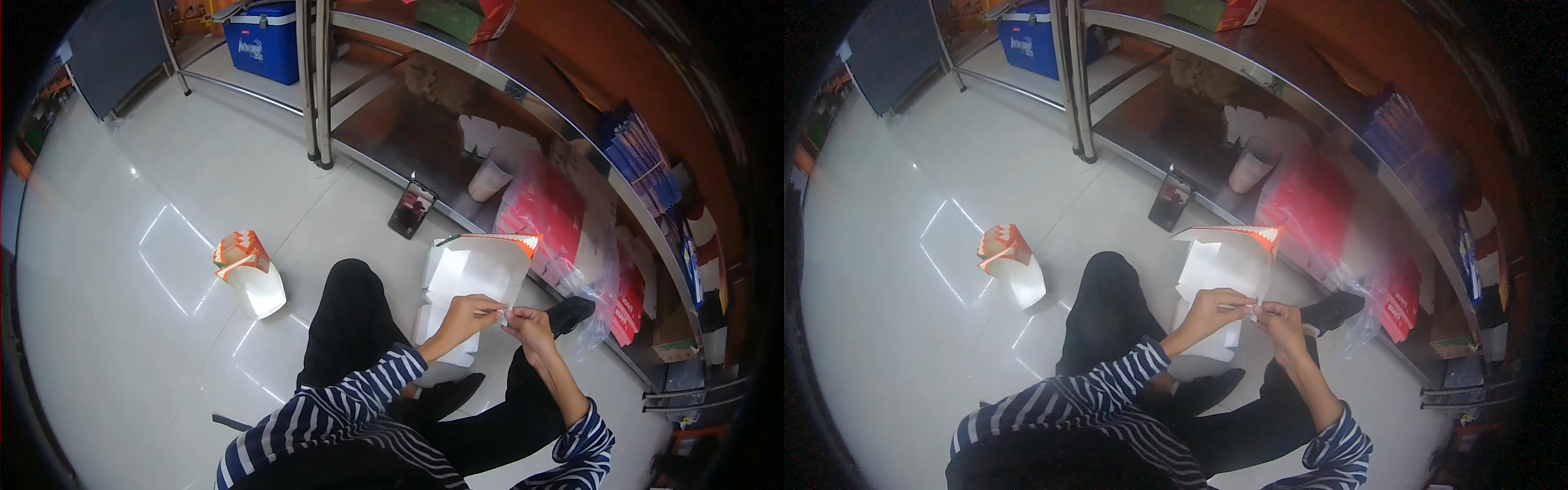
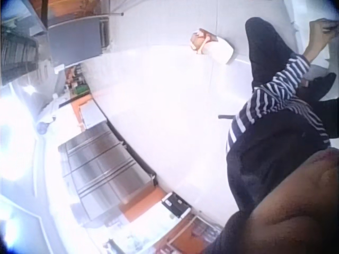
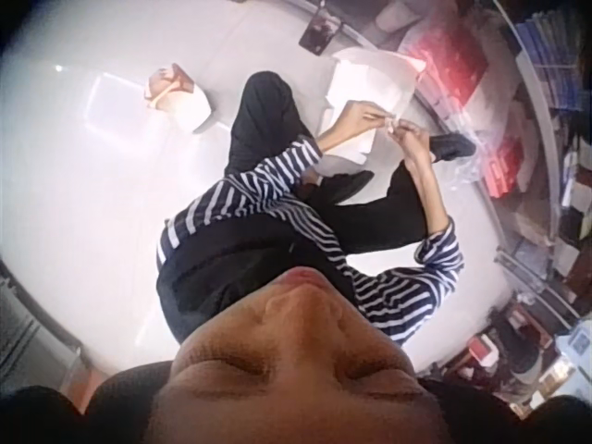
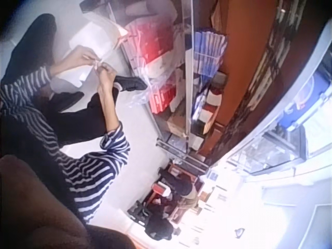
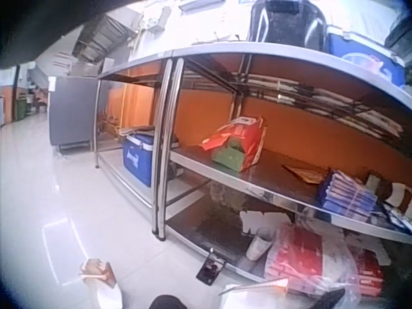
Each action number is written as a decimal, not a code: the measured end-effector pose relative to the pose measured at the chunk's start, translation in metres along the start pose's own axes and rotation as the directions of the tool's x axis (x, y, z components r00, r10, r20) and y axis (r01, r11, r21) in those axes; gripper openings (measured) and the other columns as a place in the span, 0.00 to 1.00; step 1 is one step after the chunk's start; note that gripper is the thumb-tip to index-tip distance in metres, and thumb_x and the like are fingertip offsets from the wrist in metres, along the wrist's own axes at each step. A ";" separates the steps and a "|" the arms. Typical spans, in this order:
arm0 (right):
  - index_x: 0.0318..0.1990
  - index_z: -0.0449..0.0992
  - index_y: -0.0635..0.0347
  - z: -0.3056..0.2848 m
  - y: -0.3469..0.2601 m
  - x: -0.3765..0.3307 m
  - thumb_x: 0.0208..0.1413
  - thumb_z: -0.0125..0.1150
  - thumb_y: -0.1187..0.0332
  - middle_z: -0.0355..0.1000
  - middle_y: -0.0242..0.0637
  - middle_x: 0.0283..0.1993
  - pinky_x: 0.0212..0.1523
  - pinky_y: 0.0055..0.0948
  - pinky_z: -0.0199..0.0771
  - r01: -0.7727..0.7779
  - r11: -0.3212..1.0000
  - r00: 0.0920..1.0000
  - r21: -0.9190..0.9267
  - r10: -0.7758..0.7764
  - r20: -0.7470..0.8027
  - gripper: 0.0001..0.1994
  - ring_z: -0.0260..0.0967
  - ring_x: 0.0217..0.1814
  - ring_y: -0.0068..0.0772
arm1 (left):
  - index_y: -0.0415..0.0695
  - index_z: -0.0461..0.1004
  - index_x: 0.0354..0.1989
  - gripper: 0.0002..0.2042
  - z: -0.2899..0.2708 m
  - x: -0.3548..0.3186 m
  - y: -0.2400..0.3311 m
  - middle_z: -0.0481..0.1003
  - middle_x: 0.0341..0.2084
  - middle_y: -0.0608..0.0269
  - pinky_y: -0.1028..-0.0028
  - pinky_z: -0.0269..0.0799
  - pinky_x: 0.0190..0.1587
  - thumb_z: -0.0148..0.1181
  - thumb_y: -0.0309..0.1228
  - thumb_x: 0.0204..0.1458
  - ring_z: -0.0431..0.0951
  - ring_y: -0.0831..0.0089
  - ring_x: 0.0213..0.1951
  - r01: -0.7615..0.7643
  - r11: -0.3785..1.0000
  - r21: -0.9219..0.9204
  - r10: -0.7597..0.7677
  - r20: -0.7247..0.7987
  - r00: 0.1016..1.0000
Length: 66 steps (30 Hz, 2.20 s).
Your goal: The person sits on the floor and assembles small, colorful cardboard boxes. They fold the flaps of the flat-packed boxes into shape and secure them with adhesive tape, placing the finished boxes on the floor.
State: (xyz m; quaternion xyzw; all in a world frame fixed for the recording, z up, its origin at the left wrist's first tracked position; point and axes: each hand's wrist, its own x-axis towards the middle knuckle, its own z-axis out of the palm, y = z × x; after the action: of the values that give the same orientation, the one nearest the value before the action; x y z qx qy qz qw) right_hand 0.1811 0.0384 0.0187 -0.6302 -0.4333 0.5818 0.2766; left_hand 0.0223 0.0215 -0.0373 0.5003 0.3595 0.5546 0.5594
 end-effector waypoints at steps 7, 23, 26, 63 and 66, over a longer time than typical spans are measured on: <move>0.33 0.75 0.68 -0.006 0.004 -0.001 0.50 0.59 0.73 0.71 0.36 0.32 0.36 0.23 0.70 0.013 0.999 0.999 -0.045 -0.014 -0.030 0.07 0.68 0.34 0.23 | 0.38 0.76 0.38 0.09 0.008 0.001 -0.010 0.75 0.35 0.58 0.77 0.74 0.38 0.58 0.25 0.48 0.75 0.73 0.36 -0.014 1.000 0.020 0.014 -0.022 1.000; 0.35 0.72 0.73 0.008 0.002 0.000 0.50 0.60 0.73 0.71 0.42 0.33 0.40 0.28 0.77 0.051 0.993 0.999 0.109 -0.050 -0.013 0.10 0.70 0.35 0.29 | 0.37 0.76 0.39 0.11 -0.008 0.002 -0.005 0.75 0.37 0.57 0.77 0.72 0.42 0.60 0.22 0.45 0.74 0.74 0.40 0.027 1.000 -0.006 -0.027 0.023 0.999; 0.35 0.71 0.74 0.009 0.004 0.002 0.50 0.59 0.73 0.70 0.42 0.33 0.39 0.28 0.77 0.040 0.993 0.999 0.107 -0.038 -0.012 0.10 0.70 0.36 0.30 | 0.37 0.75 0.39 0.11 -0.009 0.001 -0.004 0.74 0.38 0.56 0.76 0.72 0.43 0.59 0.21 0.45 0.74 0.74 0.40 0.001 1.000 -0.019 0.000 0.039 0.999; 0.34 0.71 0.66 0.010 -0.022 0.020 0.52 0.53 0.69 0.70 0.34 0.28 0.30 0.19 0.67 0.071 0.924 0.872 -0.376 0.125 0.473 0.08 0.66 0.28 0.22 | 0.43 0.71 0.39 0.18 -0.091 0.012 0.099 0.71 0.40 0.58 0.65 0.55 0.54 0.66 0.35 0.38 0.64 0.59 0.50 -0.521 0.591 0.616 0.297 0.434 0.850; 0.39 0.71 0.66 0.012 -0.021 0.018 0.54 0.53 0.66 0.70 0.34 0.32 0.37 0.23 0.67 0.261 0.878 0.946 -0.401 -0.151 0.286 0.11 0.67 0.35 0.24 | 0.41 0.73 0.34 0.14 -0.086 0.010 0.091 0.73 0.30 0.59 0.70 0.60 0.48 0.66 0.34 0.40 0.69 0.63 0.38 -0.321 0.790 0.523 0.179 0.305 0.935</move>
State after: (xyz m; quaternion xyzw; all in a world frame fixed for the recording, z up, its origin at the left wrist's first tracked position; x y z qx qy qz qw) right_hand 0.1641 0.0619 0.0259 -0.5488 -0.6478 0.5111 0.1343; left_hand -0.0820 0.0342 0.0305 0.7495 0.3673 0.4284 0.3462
